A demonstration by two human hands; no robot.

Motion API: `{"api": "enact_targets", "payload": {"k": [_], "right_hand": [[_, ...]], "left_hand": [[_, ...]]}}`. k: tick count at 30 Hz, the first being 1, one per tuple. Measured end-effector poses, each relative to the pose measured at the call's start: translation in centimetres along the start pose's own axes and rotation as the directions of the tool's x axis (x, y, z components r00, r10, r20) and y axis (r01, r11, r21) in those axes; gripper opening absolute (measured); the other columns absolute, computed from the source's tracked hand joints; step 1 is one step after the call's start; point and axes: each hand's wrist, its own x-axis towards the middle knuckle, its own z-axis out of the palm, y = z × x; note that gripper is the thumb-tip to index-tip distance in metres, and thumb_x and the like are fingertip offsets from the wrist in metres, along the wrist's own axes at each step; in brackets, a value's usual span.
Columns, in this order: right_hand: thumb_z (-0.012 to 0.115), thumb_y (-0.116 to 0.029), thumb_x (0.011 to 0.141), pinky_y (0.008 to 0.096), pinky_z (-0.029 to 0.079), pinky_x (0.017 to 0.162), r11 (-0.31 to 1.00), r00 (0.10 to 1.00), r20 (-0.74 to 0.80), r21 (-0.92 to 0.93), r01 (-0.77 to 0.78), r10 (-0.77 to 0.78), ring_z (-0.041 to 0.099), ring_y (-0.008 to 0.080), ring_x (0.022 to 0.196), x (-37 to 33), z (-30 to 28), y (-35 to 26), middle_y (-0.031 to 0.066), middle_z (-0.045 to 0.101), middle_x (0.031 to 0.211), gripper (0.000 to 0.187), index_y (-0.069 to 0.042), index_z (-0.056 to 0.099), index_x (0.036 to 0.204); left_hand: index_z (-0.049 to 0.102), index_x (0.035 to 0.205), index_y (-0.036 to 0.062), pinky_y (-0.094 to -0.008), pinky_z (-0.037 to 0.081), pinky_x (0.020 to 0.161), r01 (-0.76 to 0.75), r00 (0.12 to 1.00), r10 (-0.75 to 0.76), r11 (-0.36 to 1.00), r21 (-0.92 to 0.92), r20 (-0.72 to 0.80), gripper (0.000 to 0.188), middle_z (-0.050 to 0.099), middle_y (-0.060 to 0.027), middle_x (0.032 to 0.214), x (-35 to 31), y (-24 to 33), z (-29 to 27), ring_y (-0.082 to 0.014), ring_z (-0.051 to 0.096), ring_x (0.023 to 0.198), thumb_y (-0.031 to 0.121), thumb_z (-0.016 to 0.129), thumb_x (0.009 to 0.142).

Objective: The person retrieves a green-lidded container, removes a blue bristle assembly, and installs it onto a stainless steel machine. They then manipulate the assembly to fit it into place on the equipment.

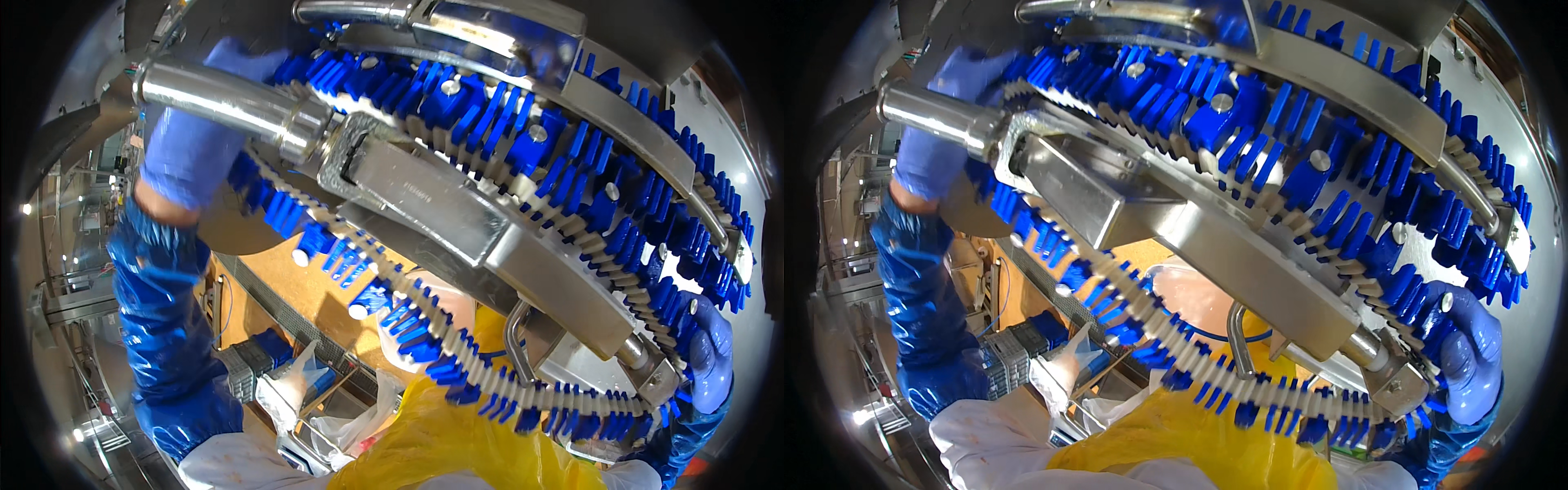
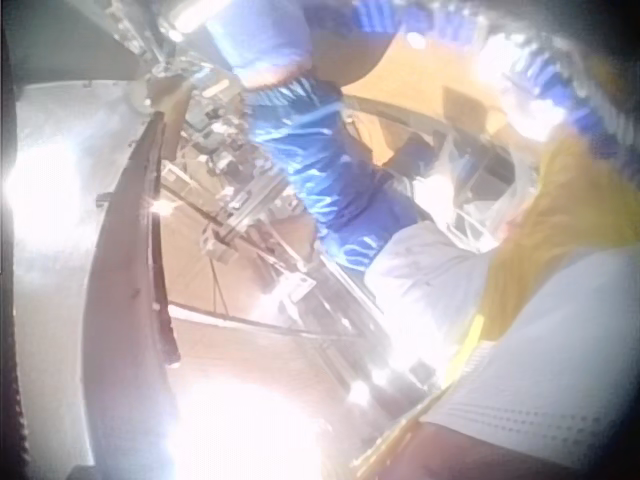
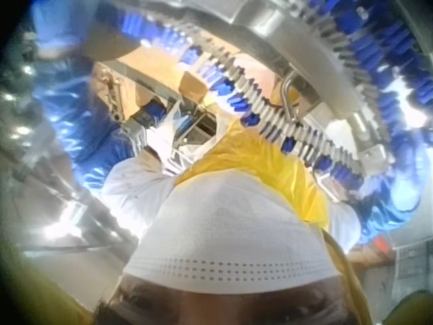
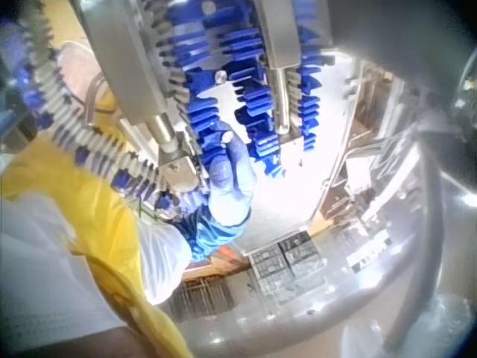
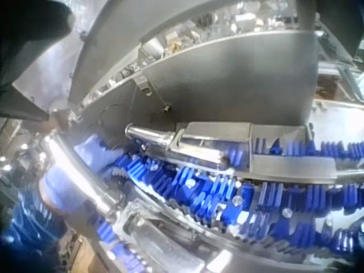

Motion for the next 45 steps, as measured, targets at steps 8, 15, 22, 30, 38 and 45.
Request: {"api": "enact_targets", "payload": {"k": [8,15,22,30,38,45], "right_hand": [[0.057,-0.038,0.099,0.0321,0.044,0.096,0.964,0.977,-0.210,-0.264,-0.027,-0.030,0.059,0.0182,0.106,-1.6,-1.5,2.0,0.0117,0.062,0.121,0.054,0.003,0.053,0.134],[0.052,-0.028,0.103,0.0331,0.034,0.112,0.988,0.958,-0.252,-0.031,-0.151,0.139,0.049,0.0189,0.129,-1.7,-0.1,-0.9,0.0121,0.055,0.138,0.050,0.006,0.048,0.140],[0.050,-0.034,0.104,0.0193,0.046,0.084,0.970,0.957,-0.203,0.169,-0.174,0.207,0.058,0.0091,0.109,-1.2,1.4,-3.5,0.0049,0.060,0.131,0.053,0.001,0.046,0.144],[0.054,-0.034,0.102,0.0295,0.042,0.105,0.982,0.984,-0.174,0.190,-0.005,0.039,0.056,0.0171,0.122,-1.5,2.3,-4.9,0.0084,0.059,0.134,0.055,0.002,0.046,0.143],[0.052,-0.039,0.103,0.0310,0.041,0.107,0.982,0.983,-0.182,0.187,0.001,0.033,0.055,0.0170,0.123,-2.0,3.4,-5.3,0.0076,0.059,0.131,0.054,0.000,0.048,0.140],[0.058,-0.024,0.101,0.0284,0.040,0.102,0.987,0.976,-0.159,-0.078,0.140,-0.151,0.051,0.0122,0.116,-1.5,1.4,-3.0,0.0031,0.056,0.128,0.038,-0.004,0.054,0.134]], "left_hand": [[0.071,0.101,0.0067,-0.0445,0.054,0.077,-0.105,0.994,0.105,0.994,-0.008,-0.034,0.027,0.069,-0.0199,0.088,-2.4,-0.1,0.1,-0.0399,0.067,0.084,0.010,0.066,0.076],[0.073,0.095,0.0074,-0.0470,0.055,0.078,-0.099,0.981,0.117,0.988,0.116,-0.157,0.026,0.069,-0.0204,0.084,-2.2,-0.8,3.1,-0.0413,0.067,0.085,0.008,0.066,0.070],[0.074,0.104,0.0124,-0.0438,0.055,0.080,0.113,0.965,-0.119,0.993,0.039,0.233,0.030,0.073,-0.0158,0.098,-1.9,1.2,1.4,-0.0360,0.070,0.095,0.020,0.068,0.076],[0.063,0.124,0.0063,-0.0462,0.053,0.087,0.247,0.969,-0.245,0.961,-0.128,0.030,0.038,0.070,-0.0189,0.112,-2.2,1.1,5.8,-0.0383,0.067,0.101,0.022,0.061,0.088],[0.026,0.145,-0.0019,-0.0512,0.054,0.083,0.306,0.798,-0.490,0.831,-0.466,-0.351,0.075,0.045,-0.0321,0.129,-7.4,5.2,8.3,-0.0470,0.064,0.093,0.008,0.067,0.083],[0.046,0.132,0.0039,-0.0477,0.057,0.073,0.424,0.756,-0.518,0.853,-0.303,-0.401,0.047,0.063,-0.0216,0.101,-7.2,4.8,8.6,-0.0389,0.069,0.086,0.006,0.059,0.087]]}}
